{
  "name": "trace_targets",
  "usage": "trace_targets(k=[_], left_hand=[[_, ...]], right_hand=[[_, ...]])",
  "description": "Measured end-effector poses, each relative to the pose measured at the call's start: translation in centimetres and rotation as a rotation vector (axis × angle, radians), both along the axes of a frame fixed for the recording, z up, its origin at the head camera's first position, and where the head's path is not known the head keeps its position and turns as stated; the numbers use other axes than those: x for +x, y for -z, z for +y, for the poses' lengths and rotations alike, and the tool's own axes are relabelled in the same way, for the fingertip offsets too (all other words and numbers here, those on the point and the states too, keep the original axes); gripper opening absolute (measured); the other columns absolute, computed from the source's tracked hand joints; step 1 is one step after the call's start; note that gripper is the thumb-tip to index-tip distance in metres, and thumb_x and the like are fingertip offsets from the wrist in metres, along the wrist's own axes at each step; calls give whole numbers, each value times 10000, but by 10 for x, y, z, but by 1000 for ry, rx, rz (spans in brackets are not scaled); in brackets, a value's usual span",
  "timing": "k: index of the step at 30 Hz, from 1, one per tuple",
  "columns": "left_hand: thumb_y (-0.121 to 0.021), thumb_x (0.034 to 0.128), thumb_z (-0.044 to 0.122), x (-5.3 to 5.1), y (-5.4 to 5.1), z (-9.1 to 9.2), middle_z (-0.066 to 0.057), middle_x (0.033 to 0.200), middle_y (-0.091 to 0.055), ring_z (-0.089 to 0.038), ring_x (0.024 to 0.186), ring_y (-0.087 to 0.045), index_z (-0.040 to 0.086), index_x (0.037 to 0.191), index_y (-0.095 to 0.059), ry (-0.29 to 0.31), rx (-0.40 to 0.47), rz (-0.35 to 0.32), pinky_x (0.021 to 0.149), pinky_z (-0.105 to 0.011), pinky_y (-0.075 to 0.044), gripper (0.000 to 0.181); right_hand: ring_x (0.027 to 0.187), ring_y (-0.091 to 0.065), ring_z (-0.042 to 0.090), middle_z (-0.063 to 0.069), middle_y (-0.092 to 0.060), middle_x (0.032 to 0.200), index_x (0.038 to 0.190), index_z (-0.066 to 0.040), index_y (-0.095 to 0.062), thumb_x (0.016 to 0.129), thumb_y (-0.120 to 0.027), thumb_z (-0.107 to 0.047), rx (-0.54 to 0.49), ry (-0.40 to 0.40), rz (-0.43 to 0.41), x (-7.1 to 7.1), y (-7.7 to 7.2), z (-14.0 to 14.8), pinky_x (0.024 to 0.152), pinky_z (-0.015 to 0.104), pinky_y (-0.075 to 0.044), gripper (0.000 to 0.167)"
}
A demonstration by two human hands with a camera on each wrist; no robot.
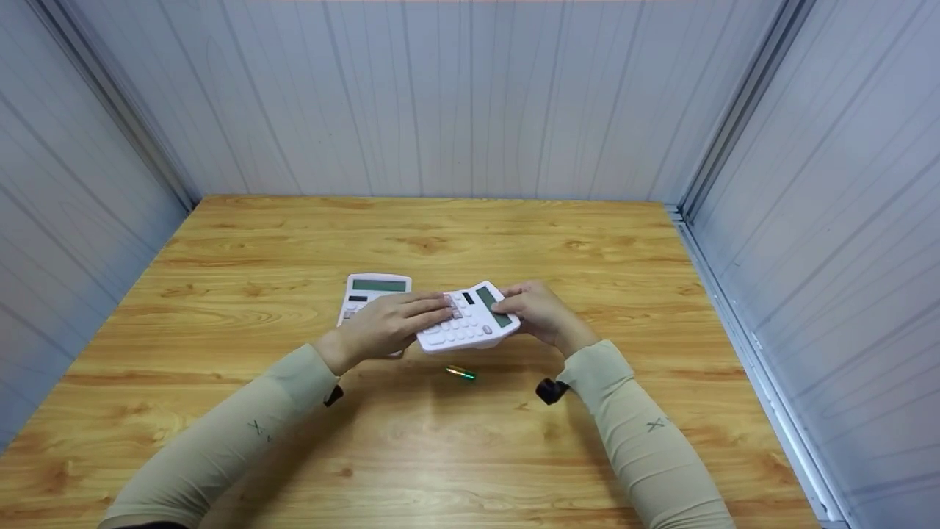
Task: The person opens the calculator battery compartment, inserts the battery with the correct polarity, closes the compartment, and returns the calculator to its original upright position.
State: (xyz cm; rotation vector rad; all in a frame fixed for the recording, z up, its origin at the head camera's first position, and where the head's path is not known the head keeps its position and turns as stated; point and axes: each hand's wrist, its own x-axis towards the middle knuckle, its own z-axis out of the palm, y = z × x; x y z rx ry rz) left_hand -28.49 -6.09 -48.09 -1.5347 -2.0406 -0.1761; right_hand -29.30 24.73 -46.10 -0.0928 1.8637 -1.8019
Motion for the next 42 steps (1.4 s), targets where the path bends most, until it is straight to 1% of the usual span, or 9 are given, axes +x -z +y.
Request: trace_targets(k=[3, 6, 12, 17, 21, 25, 29, 34, 42], left_hand=[[-678, 1066, 76, 0, 0, -1, -89, 1366, -767, -243, 1289, -724, 77, 1413, -713, 5, 21, 3, 1057, -350, -622, 349], [-699, 1046, 48, 1, 0, -3, -100, 1363, -764, -251, 1280, -727, 76, 1413, -710, 2, 48, -50, 1041, -361, -631, 368], [-699, 1051, 44, 4, -2, -4, -120, 1367, -753, -276, 1272, -732, 69, 1419, -697, -9, 120, -328, 1085, -398, -614, 368], [-707, 1054, 72, 8, -5, -4, -126, 1368, -757, -299, 1249, -742, 74, 1425, -694, -31, 174, -523, 1067, -427, -624, 372], [-707, 1057, 96, 10, -8, -3, -128, 1347, -770, -292, 1229, -752, 64, 1396, -714, -22, 226, -667, 1038, -432, -635, 340], [-706, 1062, 131, 11, -12, 1, -119, 1279, -798, -264, 1182, -765, 41, 1333, -748, -7, 290, -841, 1021, -425, -635, 288], [-724, 1051, 133, 11, -15, 3, -133, 1254, -805, -271, 1178, -771, 26, 1289, -766, -17, 353, -1000, 1029, -419, -637, 264], [-728, 1036, 71, 8, -16, 2, -197, 1318, -769, -341, 1239, -747, -9, 1355, -725, -8, 427, -1162, 1061, -428, -629, 329], [-731, 1016, 40, 2, -19, -2, -269, 1290, -759, -386, 1177, -769, -49, 1365, -691, -18, 471, -1371, 962, -414, -668, 362]], right_hand=[[813, -779, 95, 2, -802, 950, 1436, 180, -536, 1029, -607, -25, -6, -5, -3, 0, 0, 0, 721, 210, -659, 460], [830, -773, 90, -6, -794, 977, 1445, 170, -531, 1048, -617, -73, 17, -5, 17, 0, -1, 0, 738, 213, -660, 474], [1020, -718, 59, -29, -716, 1206, 1556, 149, -422, 1113, -589, -206, 39, 44, 120, -1, -2, 4, 873, 197, -628, 592], [1199, -695, 148, 37, -712, 1307, 1451, 0, -614, 1118, -578, -197, -100, 94, 221, 2, -1, 6, 1031, 251, -592, 388], [1248, -713, 204, 29, -762, 1274, 1329, -128, -719, 1127, -549, -192, -252, 64, 307, 3, 0, 6, 1104, 315, -577, 271], [1243, -733, 226, 45, -776, 1279, 1323, -174, -735, 1141, -560, -261, -373, -16, 375, 3, 2, 8, 1104, 367, -599, 267], [1248, -738, 254, 77, -767, 1312, 1383, -137, -713, 1135, -583, -348, -457, -93, 414, 4, 3, 9, 1063, 372, -626, 351], [1264, -718, 207, 67, -752, 1347, 1425, -130, -698, 1121, -603, -416, -515, -164, 448, 5, 2, 9, 1013, 315, -631, 427], [1158, -720, 111, -11, -747, 1286, 1365, -174, -735, 1051, -732, -412, -435, -95, 437, 11, 0, 5, 994, 292, -626, 394]])
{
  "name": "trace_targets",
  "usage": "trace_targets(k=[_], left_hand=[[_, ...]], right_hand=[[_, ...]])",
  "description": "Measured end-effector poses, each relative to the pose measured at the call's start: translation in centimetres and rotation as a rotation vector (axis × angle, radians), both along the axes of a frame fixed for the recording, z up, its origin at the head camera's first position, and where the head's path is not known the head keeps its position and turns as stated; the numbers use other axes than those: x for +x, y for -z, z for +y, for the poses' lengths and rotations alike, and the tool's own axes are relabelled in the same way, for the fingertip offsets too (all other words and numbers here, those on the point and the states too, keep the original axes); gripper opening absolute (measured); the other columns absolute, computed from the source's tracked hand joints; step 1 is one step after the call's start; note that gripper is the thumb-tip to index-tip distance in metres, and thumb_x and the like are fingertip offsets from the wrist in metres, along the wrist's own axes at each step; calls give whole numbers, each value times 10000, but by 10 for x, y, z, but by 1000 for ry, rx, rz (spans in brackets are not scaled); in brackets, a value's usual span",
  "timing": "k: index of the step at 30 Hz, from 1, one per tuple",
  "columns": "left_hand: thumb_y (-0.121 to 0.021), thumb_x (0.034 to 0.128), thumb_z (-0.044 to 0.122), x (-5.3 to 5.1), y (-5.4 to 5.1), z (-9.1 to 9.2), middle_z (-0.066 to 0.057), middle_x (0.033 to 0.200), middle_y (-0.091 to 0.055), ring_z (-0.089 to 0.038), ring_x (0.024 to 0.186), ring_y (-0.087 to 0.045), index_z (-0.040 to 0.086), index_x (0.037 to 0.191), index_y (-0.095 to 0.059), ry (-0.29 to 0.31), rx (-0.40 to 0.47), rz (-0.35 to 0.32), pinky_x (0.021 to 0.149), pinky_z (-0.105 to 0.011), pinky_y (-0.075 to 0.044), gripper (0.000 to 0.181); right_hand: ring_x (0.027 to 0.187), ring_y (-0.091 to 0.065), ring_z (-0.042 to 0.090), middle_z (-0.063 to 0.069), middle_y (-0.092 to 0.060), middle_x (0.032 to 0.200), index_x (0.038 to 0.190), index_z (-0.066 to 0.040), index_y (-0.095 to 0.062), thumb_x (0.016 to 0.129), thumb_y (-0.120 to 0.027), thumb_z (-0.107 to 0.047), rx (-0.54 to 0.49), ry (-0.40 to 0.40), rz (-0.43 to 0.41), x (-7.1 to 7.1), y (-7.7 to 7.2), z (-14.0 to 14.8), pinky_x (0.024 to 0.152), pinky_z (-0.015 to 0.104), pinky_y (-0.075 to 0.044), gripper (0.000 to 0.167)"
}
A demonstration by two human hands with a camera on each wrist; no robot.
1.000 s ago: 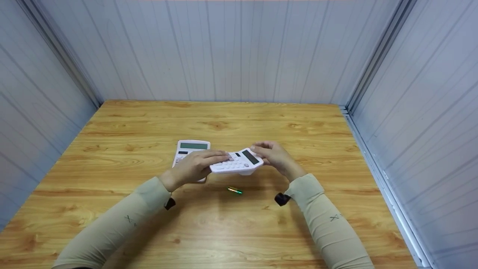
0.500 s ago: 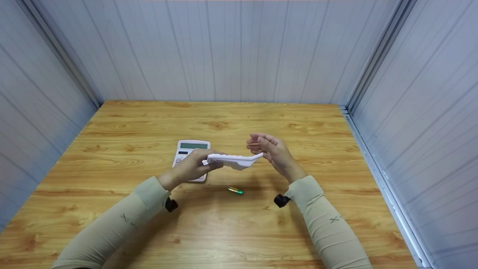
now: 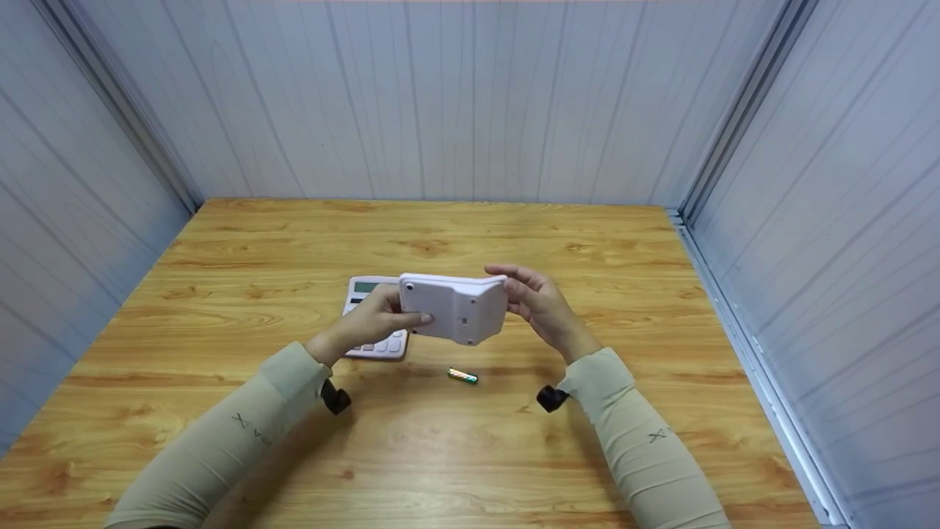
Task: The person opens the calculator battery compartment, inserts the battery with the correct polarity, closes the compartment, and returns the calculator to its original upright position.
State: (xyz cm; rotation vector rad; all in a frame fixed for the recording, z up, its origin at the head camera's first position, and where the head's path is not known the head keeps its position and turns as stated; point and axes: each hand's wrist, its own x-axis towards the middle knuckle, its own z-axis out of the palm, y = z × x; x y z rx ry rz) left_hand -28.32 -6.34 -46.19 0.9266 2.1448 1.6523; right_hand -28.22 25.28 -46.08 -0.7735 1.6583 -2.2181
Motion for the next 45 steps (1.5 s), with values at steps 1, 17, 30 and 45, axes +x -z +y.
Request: trace_targets(k=[1, 17, 30, 45], left_hand=[[-729, 1016, 42, 0, 0, -1, -273, 1285, -759, -386, 1169, -771, -52, 1365, -687, -1, 1, -16, 958, -418, -669, 364], [-696, 1041, 87, -4, 0, -3, -261, 1336, -742, -330, 1201, -758, -48, 1396, -667, 5, 82, -188, 999, -449, -656, 380], [-644, 1076, 88, -7, 2, -3, -264, 1355, -732, -275, 1173, -770, -68, 1410, -647, 29, 135, -256, 986, -417, -663, 368], [-626, 1080, 54, -5, 1, 6, -265, 1416, -686, -281, 1206, -746, -29, 1506, -533, -75, 214, -319, 1024, -440, -649, 443]], right_hand=[[1151, -721, 111, -17, -750, 1278, 1355, -184, -739, 1046, -742, -398, 13, 12, -8, 1, 0, -1, 985, 292, -630, 377], [1035, -741, 108, -37, -787, 1111, 1189, -223, -774, 1018, -750, -69, 121, 139, -94, 8, -4, -6, 879, 292, -656, 231], [1019, -771, 133, -25, -809, 1089, 1130, -163, -743, 1026, -687, 27, 158, 221, -130, 9, -7, -10, 856, 303, -672, 224], [1000, -787, 153, -6, -813, 1075, 1202, -58, -701, 1052, -656, 11, 164, 302, -200, 7, -1, -17, 826, 315, -685, 171]])
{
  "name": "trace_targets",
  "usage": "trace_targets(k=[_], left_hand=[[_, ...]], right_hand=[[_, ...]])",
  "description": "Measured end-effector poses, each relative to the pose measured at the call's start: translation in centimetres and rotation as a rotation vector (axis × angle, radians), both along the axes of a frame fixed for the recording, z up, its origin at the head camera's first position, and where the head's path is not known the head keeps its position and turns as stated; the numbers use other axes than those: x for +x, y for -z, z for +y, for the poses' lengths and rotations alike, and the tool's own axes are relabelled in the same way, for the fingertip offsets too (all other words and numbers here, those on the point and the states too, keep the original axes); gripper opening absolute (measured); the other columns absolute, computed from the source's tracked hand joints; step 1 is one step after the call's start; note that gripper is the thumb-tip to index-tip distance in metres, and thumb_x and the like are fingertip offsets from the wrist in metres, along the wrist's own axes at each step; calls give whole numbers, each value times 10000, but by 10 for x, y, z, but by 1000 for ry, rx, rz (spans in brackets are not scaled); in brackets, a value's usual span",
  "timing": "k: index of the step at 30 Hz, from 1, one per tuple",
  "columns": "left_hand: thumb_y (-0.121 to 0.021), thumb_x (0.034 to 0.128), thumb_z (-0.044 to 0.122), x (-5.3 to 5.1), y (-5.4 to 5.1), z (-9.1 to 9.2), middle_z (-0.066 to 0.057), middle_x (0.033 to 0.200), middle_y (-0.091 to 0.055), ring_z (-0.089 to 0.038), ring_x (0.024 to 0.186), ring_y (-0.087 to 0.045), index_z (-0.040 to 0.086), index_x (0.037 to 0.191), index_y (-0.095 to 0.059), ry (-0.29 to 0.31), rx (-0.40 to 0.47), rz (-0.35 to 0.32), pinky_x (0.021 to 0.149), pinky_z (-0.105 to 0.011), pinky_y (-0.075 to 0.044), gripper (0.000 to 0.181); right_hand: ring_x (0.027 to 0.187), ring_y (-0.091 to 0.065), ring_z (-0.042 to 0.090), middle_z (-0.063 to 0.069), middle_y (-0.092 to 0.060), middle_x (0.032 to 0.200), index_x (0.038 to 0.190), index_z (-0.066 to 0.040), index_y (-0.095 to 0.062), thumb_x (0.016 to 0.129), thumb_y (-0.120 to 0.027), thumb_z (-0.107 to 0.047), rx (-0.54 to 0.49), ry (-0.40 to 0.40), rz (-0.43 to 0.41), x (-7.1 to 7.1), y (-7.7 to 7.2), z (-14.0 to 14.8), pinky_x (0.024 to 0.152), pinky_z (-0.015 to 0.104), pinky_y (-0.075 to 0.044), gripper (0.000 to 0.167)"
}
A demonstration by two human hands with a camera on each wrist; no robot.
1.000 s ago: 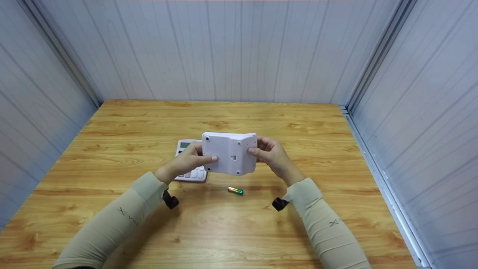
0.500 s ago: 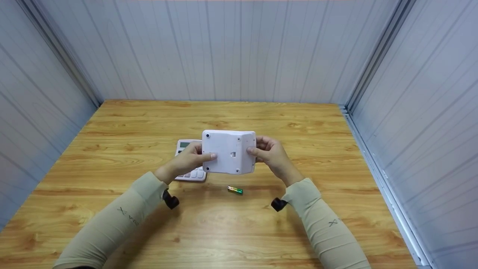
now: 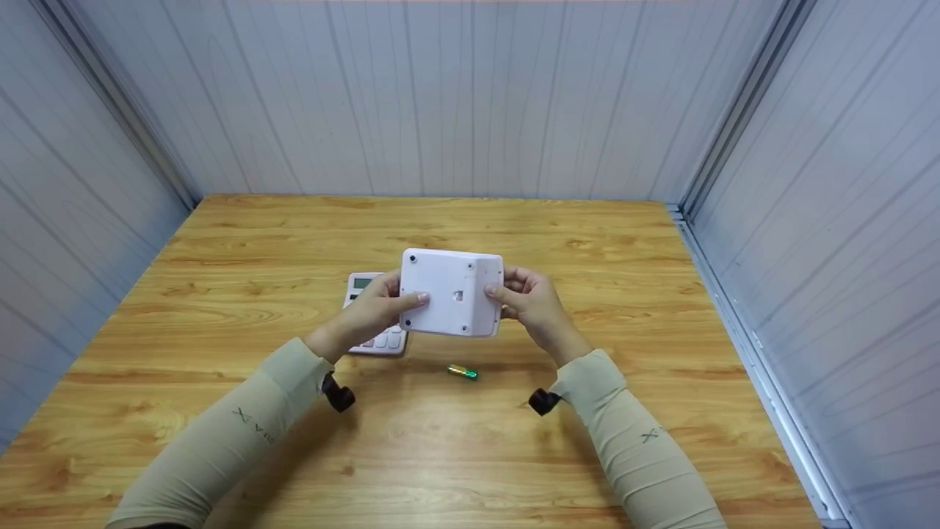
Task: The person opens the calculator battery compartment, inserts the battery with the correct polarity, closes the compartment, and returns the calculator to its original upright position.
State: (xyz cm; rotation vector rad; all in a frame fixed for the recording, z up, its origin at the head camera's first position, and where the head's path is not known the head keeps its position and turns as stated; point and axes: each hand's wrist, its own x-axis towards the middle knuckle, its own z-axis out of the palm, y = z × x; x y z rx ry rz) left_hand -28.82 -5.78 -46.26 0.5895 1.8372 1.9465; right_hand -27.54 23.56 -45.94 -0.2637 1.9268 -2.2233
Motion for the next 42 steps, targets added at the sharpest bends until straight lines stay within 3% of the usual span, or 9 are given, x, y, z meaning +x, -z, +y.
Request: trace_targets(k=[8, 22, 29, 36, 42], left_hand=[[-614, 1087, 43, 0, 3, 1, -261, 1441, -665, -325, 1257, -728, 5, 1564, -472, -28, 1, 5, 1024, -453, -648, 499], [-624, 1075, 39, 2, 7, 5, -269, 1414, -685, -250, 1167, -758, -15, 1556, -478, -90, 9, 4, 1009, -418, -654, 505], [-627, 1075, 39, 0, 10, 5, -264, 1410, -690, -210, 1127, -760, -10, 1552, -490, -116, -2, -2, 995, -394, -658, 499], [-643, 1071, 40, -1, 12, 7, -253, 1402, -699, -198, 1119, -760, -13, 1545, -502, -149, -6, -29, 964, -371, -667, 497], [-651, 1074, 64, -2, 13, 8, -225, 1393, -710, -207, 1129, -763, 11, 1546, -506, -172, -35, -29, 963, -368, -667, 497]], right_hand=[[980, -790, 151, -4, -819, 1056, 1216, -50, -689, 1055, -652, 9, -23, 6, -36, 0, 2, -2, 802, 315, -684, 176], [1005, -791, 160, -8, -819, 1069, 1233, -39, -658, 1070, -645, -26, -2, 30, -71, 0, 5, -5, 825, 337, -690, 164], [1038, -779, 151, -11, -811, 1109, 1333, 22, -609, 1079, -648, -56, 0, 41, -90, -1, 7, -7, 853, 329, -684, 269], [944, -768, 133, -18, -804, 1026, 1233, 14, -646, 1065, -633, -18, -21, 90, -92, -1, 9, -12, 796, 301, -671, 171], [950, -742, 122, -29, -781, 1042, 1315, 57, -631, 1053, -665, -33, 14, 152, -93, -1, 10, -15, 786, 280, -659, 279]])
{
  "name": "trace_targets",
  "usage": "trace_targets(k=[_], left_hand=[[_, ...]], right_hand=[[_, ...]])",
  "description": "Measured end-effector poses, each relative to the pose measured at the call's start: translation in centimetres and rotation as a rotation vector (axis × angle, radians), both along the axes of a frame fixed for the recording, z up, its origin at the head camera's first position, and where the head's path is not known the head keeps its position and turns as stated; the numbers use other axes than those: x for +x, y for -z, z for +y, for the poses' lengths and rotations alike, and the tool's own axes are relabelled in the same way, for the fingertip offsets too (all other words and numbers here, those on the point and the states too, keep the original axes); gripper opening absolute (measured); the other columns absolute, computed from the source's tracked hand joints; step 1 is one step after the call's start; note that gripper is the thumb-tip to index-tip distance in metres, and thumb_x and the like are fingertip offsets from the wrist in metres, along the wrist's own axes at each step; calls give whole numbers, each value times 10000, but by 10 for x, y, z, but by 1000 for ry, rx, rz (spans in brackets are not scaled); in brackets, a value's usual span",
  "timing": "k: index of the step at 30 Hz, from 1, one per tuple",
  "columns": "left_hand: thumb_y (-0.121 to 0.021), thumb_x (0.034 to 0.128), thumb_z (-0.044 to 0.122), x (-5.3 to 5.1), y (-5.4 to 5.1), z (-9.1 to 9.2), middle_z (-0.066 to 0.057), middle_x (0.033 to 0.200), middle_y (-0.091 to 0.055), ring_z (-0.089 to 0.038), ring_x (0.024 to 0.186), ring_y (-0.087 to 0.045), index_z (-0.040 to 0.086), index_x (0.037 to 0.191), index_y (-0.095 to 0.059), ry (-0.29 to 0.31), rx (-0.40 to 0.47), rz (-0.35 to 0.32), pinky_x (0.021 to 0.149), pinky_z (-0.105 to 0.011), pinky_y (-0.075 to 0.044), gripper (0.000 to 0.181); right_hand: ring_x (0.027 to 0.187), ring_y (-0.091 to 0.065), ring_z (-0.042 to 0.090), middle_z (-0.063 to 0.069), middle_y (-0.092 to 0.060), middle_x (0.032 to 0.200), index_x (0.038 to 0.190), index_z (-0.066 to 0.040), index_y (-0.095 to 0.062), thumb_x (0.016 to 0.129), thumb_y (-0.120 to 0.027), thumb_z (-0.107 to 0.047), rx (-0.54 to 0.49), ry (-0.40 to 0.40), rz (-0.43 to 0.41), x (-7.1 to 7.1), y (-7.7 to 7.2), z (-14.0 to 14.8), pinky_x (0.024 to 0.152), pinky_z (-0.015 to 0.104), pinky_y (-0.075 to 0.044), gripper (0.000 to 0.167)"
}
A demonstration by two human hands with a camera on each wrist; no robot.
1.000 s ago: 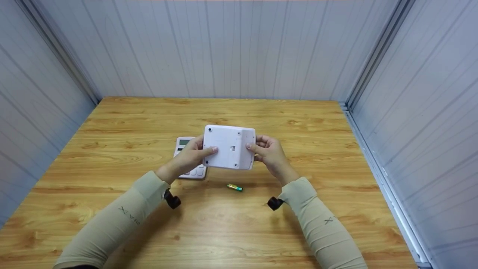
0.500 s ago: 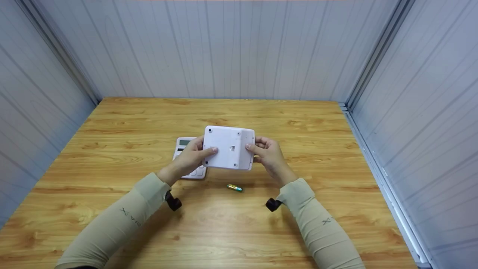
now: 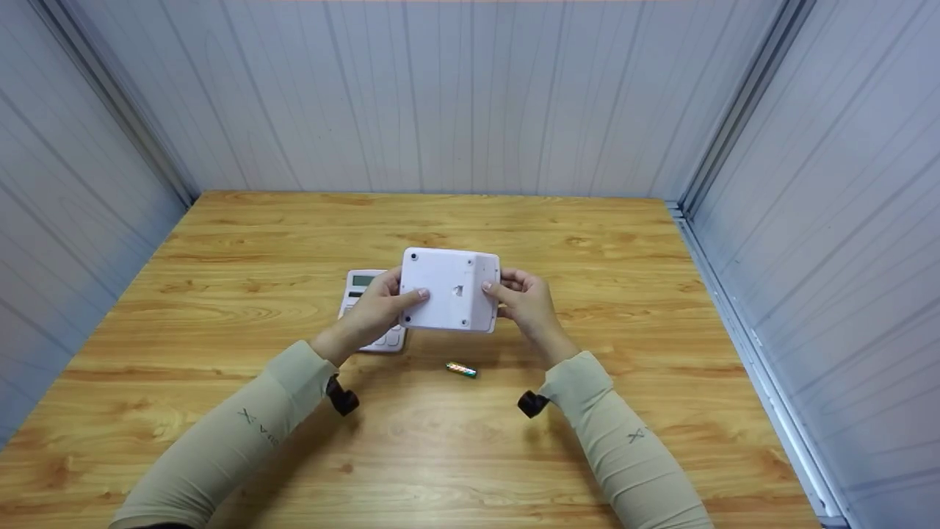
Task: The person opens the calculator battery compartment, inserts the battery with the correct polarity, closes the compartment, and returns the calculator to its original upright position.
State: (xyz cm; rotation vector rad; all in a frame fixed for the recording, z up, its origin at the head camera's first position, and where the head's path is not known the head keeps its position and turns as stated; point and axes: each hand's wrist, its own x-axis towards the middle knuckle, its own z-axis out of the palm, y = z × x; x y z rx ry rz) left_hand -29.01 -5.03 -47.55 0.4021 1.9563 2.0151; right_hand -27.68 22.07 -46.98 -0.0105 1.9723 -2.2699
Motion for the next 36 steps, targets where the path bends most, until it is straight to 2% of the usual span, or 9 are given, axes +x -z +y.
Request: trace_targets(k=[12, 20, 29, 36], left_hand=[[-647, 1080, 81, 1, 0, 1, -196, 1381, -721, -234, 1149, -768, 34, 1552, -507, -17, -19, 11, 961, -369, -668, 494], [-648, 1078, 81, 2, 1, 0, -204, 1379, -721, -241, 1147, -770, 37, 1566, -497, -16, -9, 24, 961, -379, -670, 513], [-639, 1085, 86, 3, 1, 0, -202, 1388, -715, -263, 1172, -765, 46, 1586, -480, -11, -7, 23, 966, -392, -669, 527], [-650, 1083, 102, 2, 1, -1, -189, 1388, -719, -265, 1172, -767, 70, 1604, -471, -29, -20, 24, 961, -384, -670, 552]], right_hand=[[971, -719, 110, -14, -733, 1060, 1363, 66, -631, 1024, -725, -50, 86, 76, 28, -1, 1, -4, 784, 254, -657, 371], [987, -700, 110, -2, -719, 1082, 1377, 71, -644, 1020, -751, -96, 213, 101, 91, -2, 3, -4, 801, 228, -652, 409], [967, -698, 99, -9, -731, 1075, 1367, 84, -654, 997, -775, -69, 206, 129, 106, -1, 1, -5, 782, 223, -654, 418], [958, -675, 100, 23, -681, 1077, 1354, 85, -659, 997, -771, -56, 218, 170, 115, -1, -1, -5, 793, 225, -656, 400]])
